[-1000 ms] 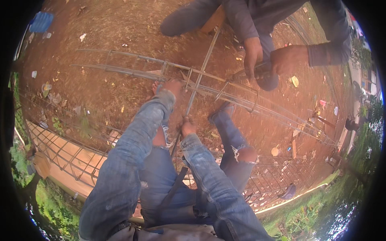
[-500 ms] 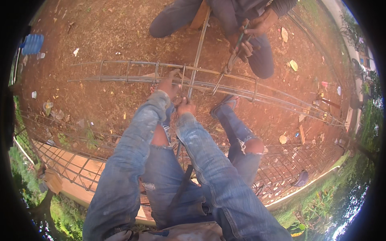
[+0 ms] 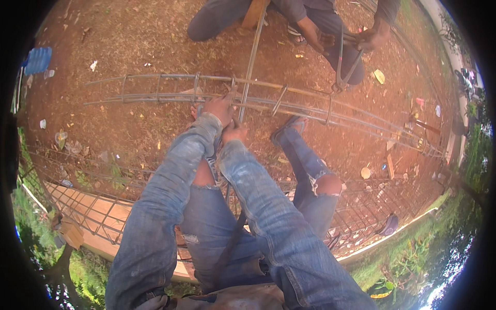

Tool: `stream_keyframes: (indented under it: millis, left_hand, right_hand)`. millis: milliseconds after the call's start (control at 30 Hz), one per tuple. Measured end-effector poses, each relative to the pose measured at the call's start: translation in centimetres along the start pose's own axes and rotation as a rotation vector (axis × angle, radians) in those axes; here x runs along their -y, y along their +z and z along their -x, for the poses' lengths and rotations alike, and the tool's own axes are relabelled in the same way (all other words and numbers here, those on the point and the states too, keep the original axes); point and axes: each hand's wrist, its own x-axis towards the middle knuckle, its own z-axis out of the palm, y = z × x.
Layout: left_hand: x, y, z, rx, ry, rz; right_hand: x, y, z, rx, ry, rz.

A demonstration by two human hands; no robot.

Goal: The person sits on the ground and uses pliers to twist wire ties around the intersections of a metal mesh grid. They repeatedly pick up wire ties, position them at grid junctions, and twist them to secure the structure.

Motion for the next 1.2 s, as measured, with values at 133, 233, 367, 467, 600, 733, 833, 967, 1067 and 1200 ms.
stream_keyframes:
  millis: [133,233,367,467,600,733,833,967,1067,1200]
  left_hand:
    - [-0.7,-0.2,0.0,0.05,-0.05,0.025]
    - [-2.4,-0.6,-0.2,0.102,-0.093,-0.019]
    - [-1.5,0.3,-0.3,0.095,-0.112,0.021]
    - [-1.8,-0.6,-0.4,0.158,-0.101,0.099]
    - [-1.6,-1.8,-0.1,0.2,-0.123,0.204]
    - [-0.3,-0.3,-0.7,0.082,-0.072,0.203]
    - [-0.4,-0.4,-0.8,0.094,-0.065,0.225]
    - [1.2,0.3,-1.4,0.103,-0.074,0.459]
    - [1.5,-1.0,-1.2,0.175,-0.111,0.715]
    - [2.2,-2.2,-0.6,0.162,-0.075,0.777]
  right_hand:
    - [-2.2,0.7,-0.2,-0.032,0.003,-0.145]
    - [-3.9,0.8,-1.5,-0.049,0.002,-0.168]
    - [-2.7,0.9,-1.2,0.001,-0.002,-0.043]
    - [-0.9,-0.3,-1.3,0.004,0.051,0.071]
    - [2.0,-1.2,-0.5,0.011,0.127,0.184]
    - [3.8,-2.2,0.4,0.081,0.098,0.307]
    - [3.6,-2.1,0.2,0.046,0.068,0.276]
    - [2.5,-1.5,-0.4,0.033,0.081,0.174]
    - [1.9,-0.8,-1.1,-0.011,0.031,0.189]
    - [2.3,0.1,-2.1,-0.098,-0.128,0.225]
